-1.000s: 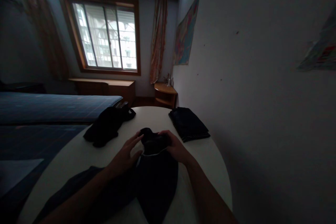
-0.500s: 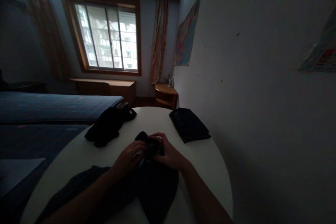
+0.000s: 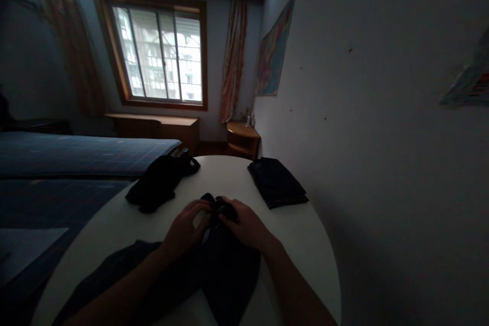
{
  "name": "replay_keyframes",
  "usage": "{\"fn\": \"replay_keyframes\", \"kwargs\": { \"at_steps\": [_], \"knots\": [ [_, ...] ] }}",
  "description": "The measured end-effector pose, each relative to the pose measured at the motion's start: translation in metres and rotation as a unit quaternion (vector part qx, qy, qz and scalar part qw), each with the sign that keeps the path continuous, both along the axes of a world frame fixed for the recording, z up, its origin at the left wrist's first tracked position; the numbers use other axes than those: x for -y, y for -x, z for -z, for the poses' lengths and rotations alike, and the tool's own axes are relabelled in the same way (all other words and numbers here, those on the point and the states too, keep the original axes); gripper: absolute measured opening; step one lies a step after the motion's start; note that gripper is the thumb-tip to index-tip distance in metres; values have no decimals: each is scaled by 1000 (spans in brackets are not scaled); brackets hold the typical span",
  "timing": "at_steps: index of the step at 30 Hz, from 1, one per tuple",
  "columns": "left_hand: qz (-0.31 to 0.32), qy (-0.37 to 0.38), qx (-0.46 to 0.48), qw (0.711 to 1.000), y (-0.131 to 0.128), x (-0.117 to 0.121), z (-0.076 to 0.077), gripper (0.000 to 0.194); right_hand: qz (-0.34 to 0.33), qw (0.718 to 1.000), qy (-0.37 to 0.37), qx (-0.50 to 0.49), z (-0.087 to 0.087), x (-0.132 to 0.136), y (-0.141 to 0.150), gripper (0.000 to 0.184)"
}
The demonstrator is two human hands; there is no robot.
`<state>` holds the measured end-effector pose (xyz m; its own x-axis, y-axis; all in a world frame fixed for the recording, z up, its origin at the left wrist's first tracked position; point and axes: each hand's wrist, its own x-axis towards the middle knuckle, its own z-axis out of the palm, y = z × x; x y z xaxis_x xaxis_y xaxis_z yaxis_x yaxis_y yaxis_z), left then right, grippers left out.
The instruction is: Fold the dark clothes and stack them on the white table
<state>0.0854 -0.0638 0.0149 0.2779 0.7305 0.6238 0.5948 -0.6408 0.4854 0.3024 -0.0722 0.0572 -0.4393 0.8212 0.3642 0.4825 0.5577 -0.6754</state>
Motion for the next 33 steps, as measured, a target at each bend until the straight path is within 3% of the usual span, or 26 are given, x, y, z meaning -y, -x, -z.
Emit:
{"fn": "replay_keyframes", "kwargs": {
  "at_steps": [3, 7, 12, 16, 22, 26, 29, 33],
  "knots": [
    [-32, -8, 43, 999, 11, -13, 5, 24, -45, 999, 7, -25, -2, 0, -4, 46],
    [8, 26, 23, 999, 22, -28, 18, 40, -44, 997, 33, -45, -5, 4, -7, 36],
    [8, 78, 8, 997, 20, -32, 31, 40, -54, 995, 41, -73, -11, 7, -7, 25],
    [18, 88, 48, 995, 18, -31, 27, 30, -52, 988, 61, -130, -15, 7, -9, 27],
    [18, 139, 182, 973, 19, -30, 12, 19, -3, 971, 77, -227, -10, 0, -20, 30],
    [-3, 156, 241, 958, 16, -24, 3, 24, 82, 966, 30, -244, -3, -14, -33, 31],
    [20, 179, 271, 946, 11, -20, 1, 26, 139, 964, -21, -224, 0, -23, -43, 38],
    [47, 194, 281, 939, 3, -16, 4, 23, 211, 958, -152, -118, -4, -22, -45, 45]
  ]
}}
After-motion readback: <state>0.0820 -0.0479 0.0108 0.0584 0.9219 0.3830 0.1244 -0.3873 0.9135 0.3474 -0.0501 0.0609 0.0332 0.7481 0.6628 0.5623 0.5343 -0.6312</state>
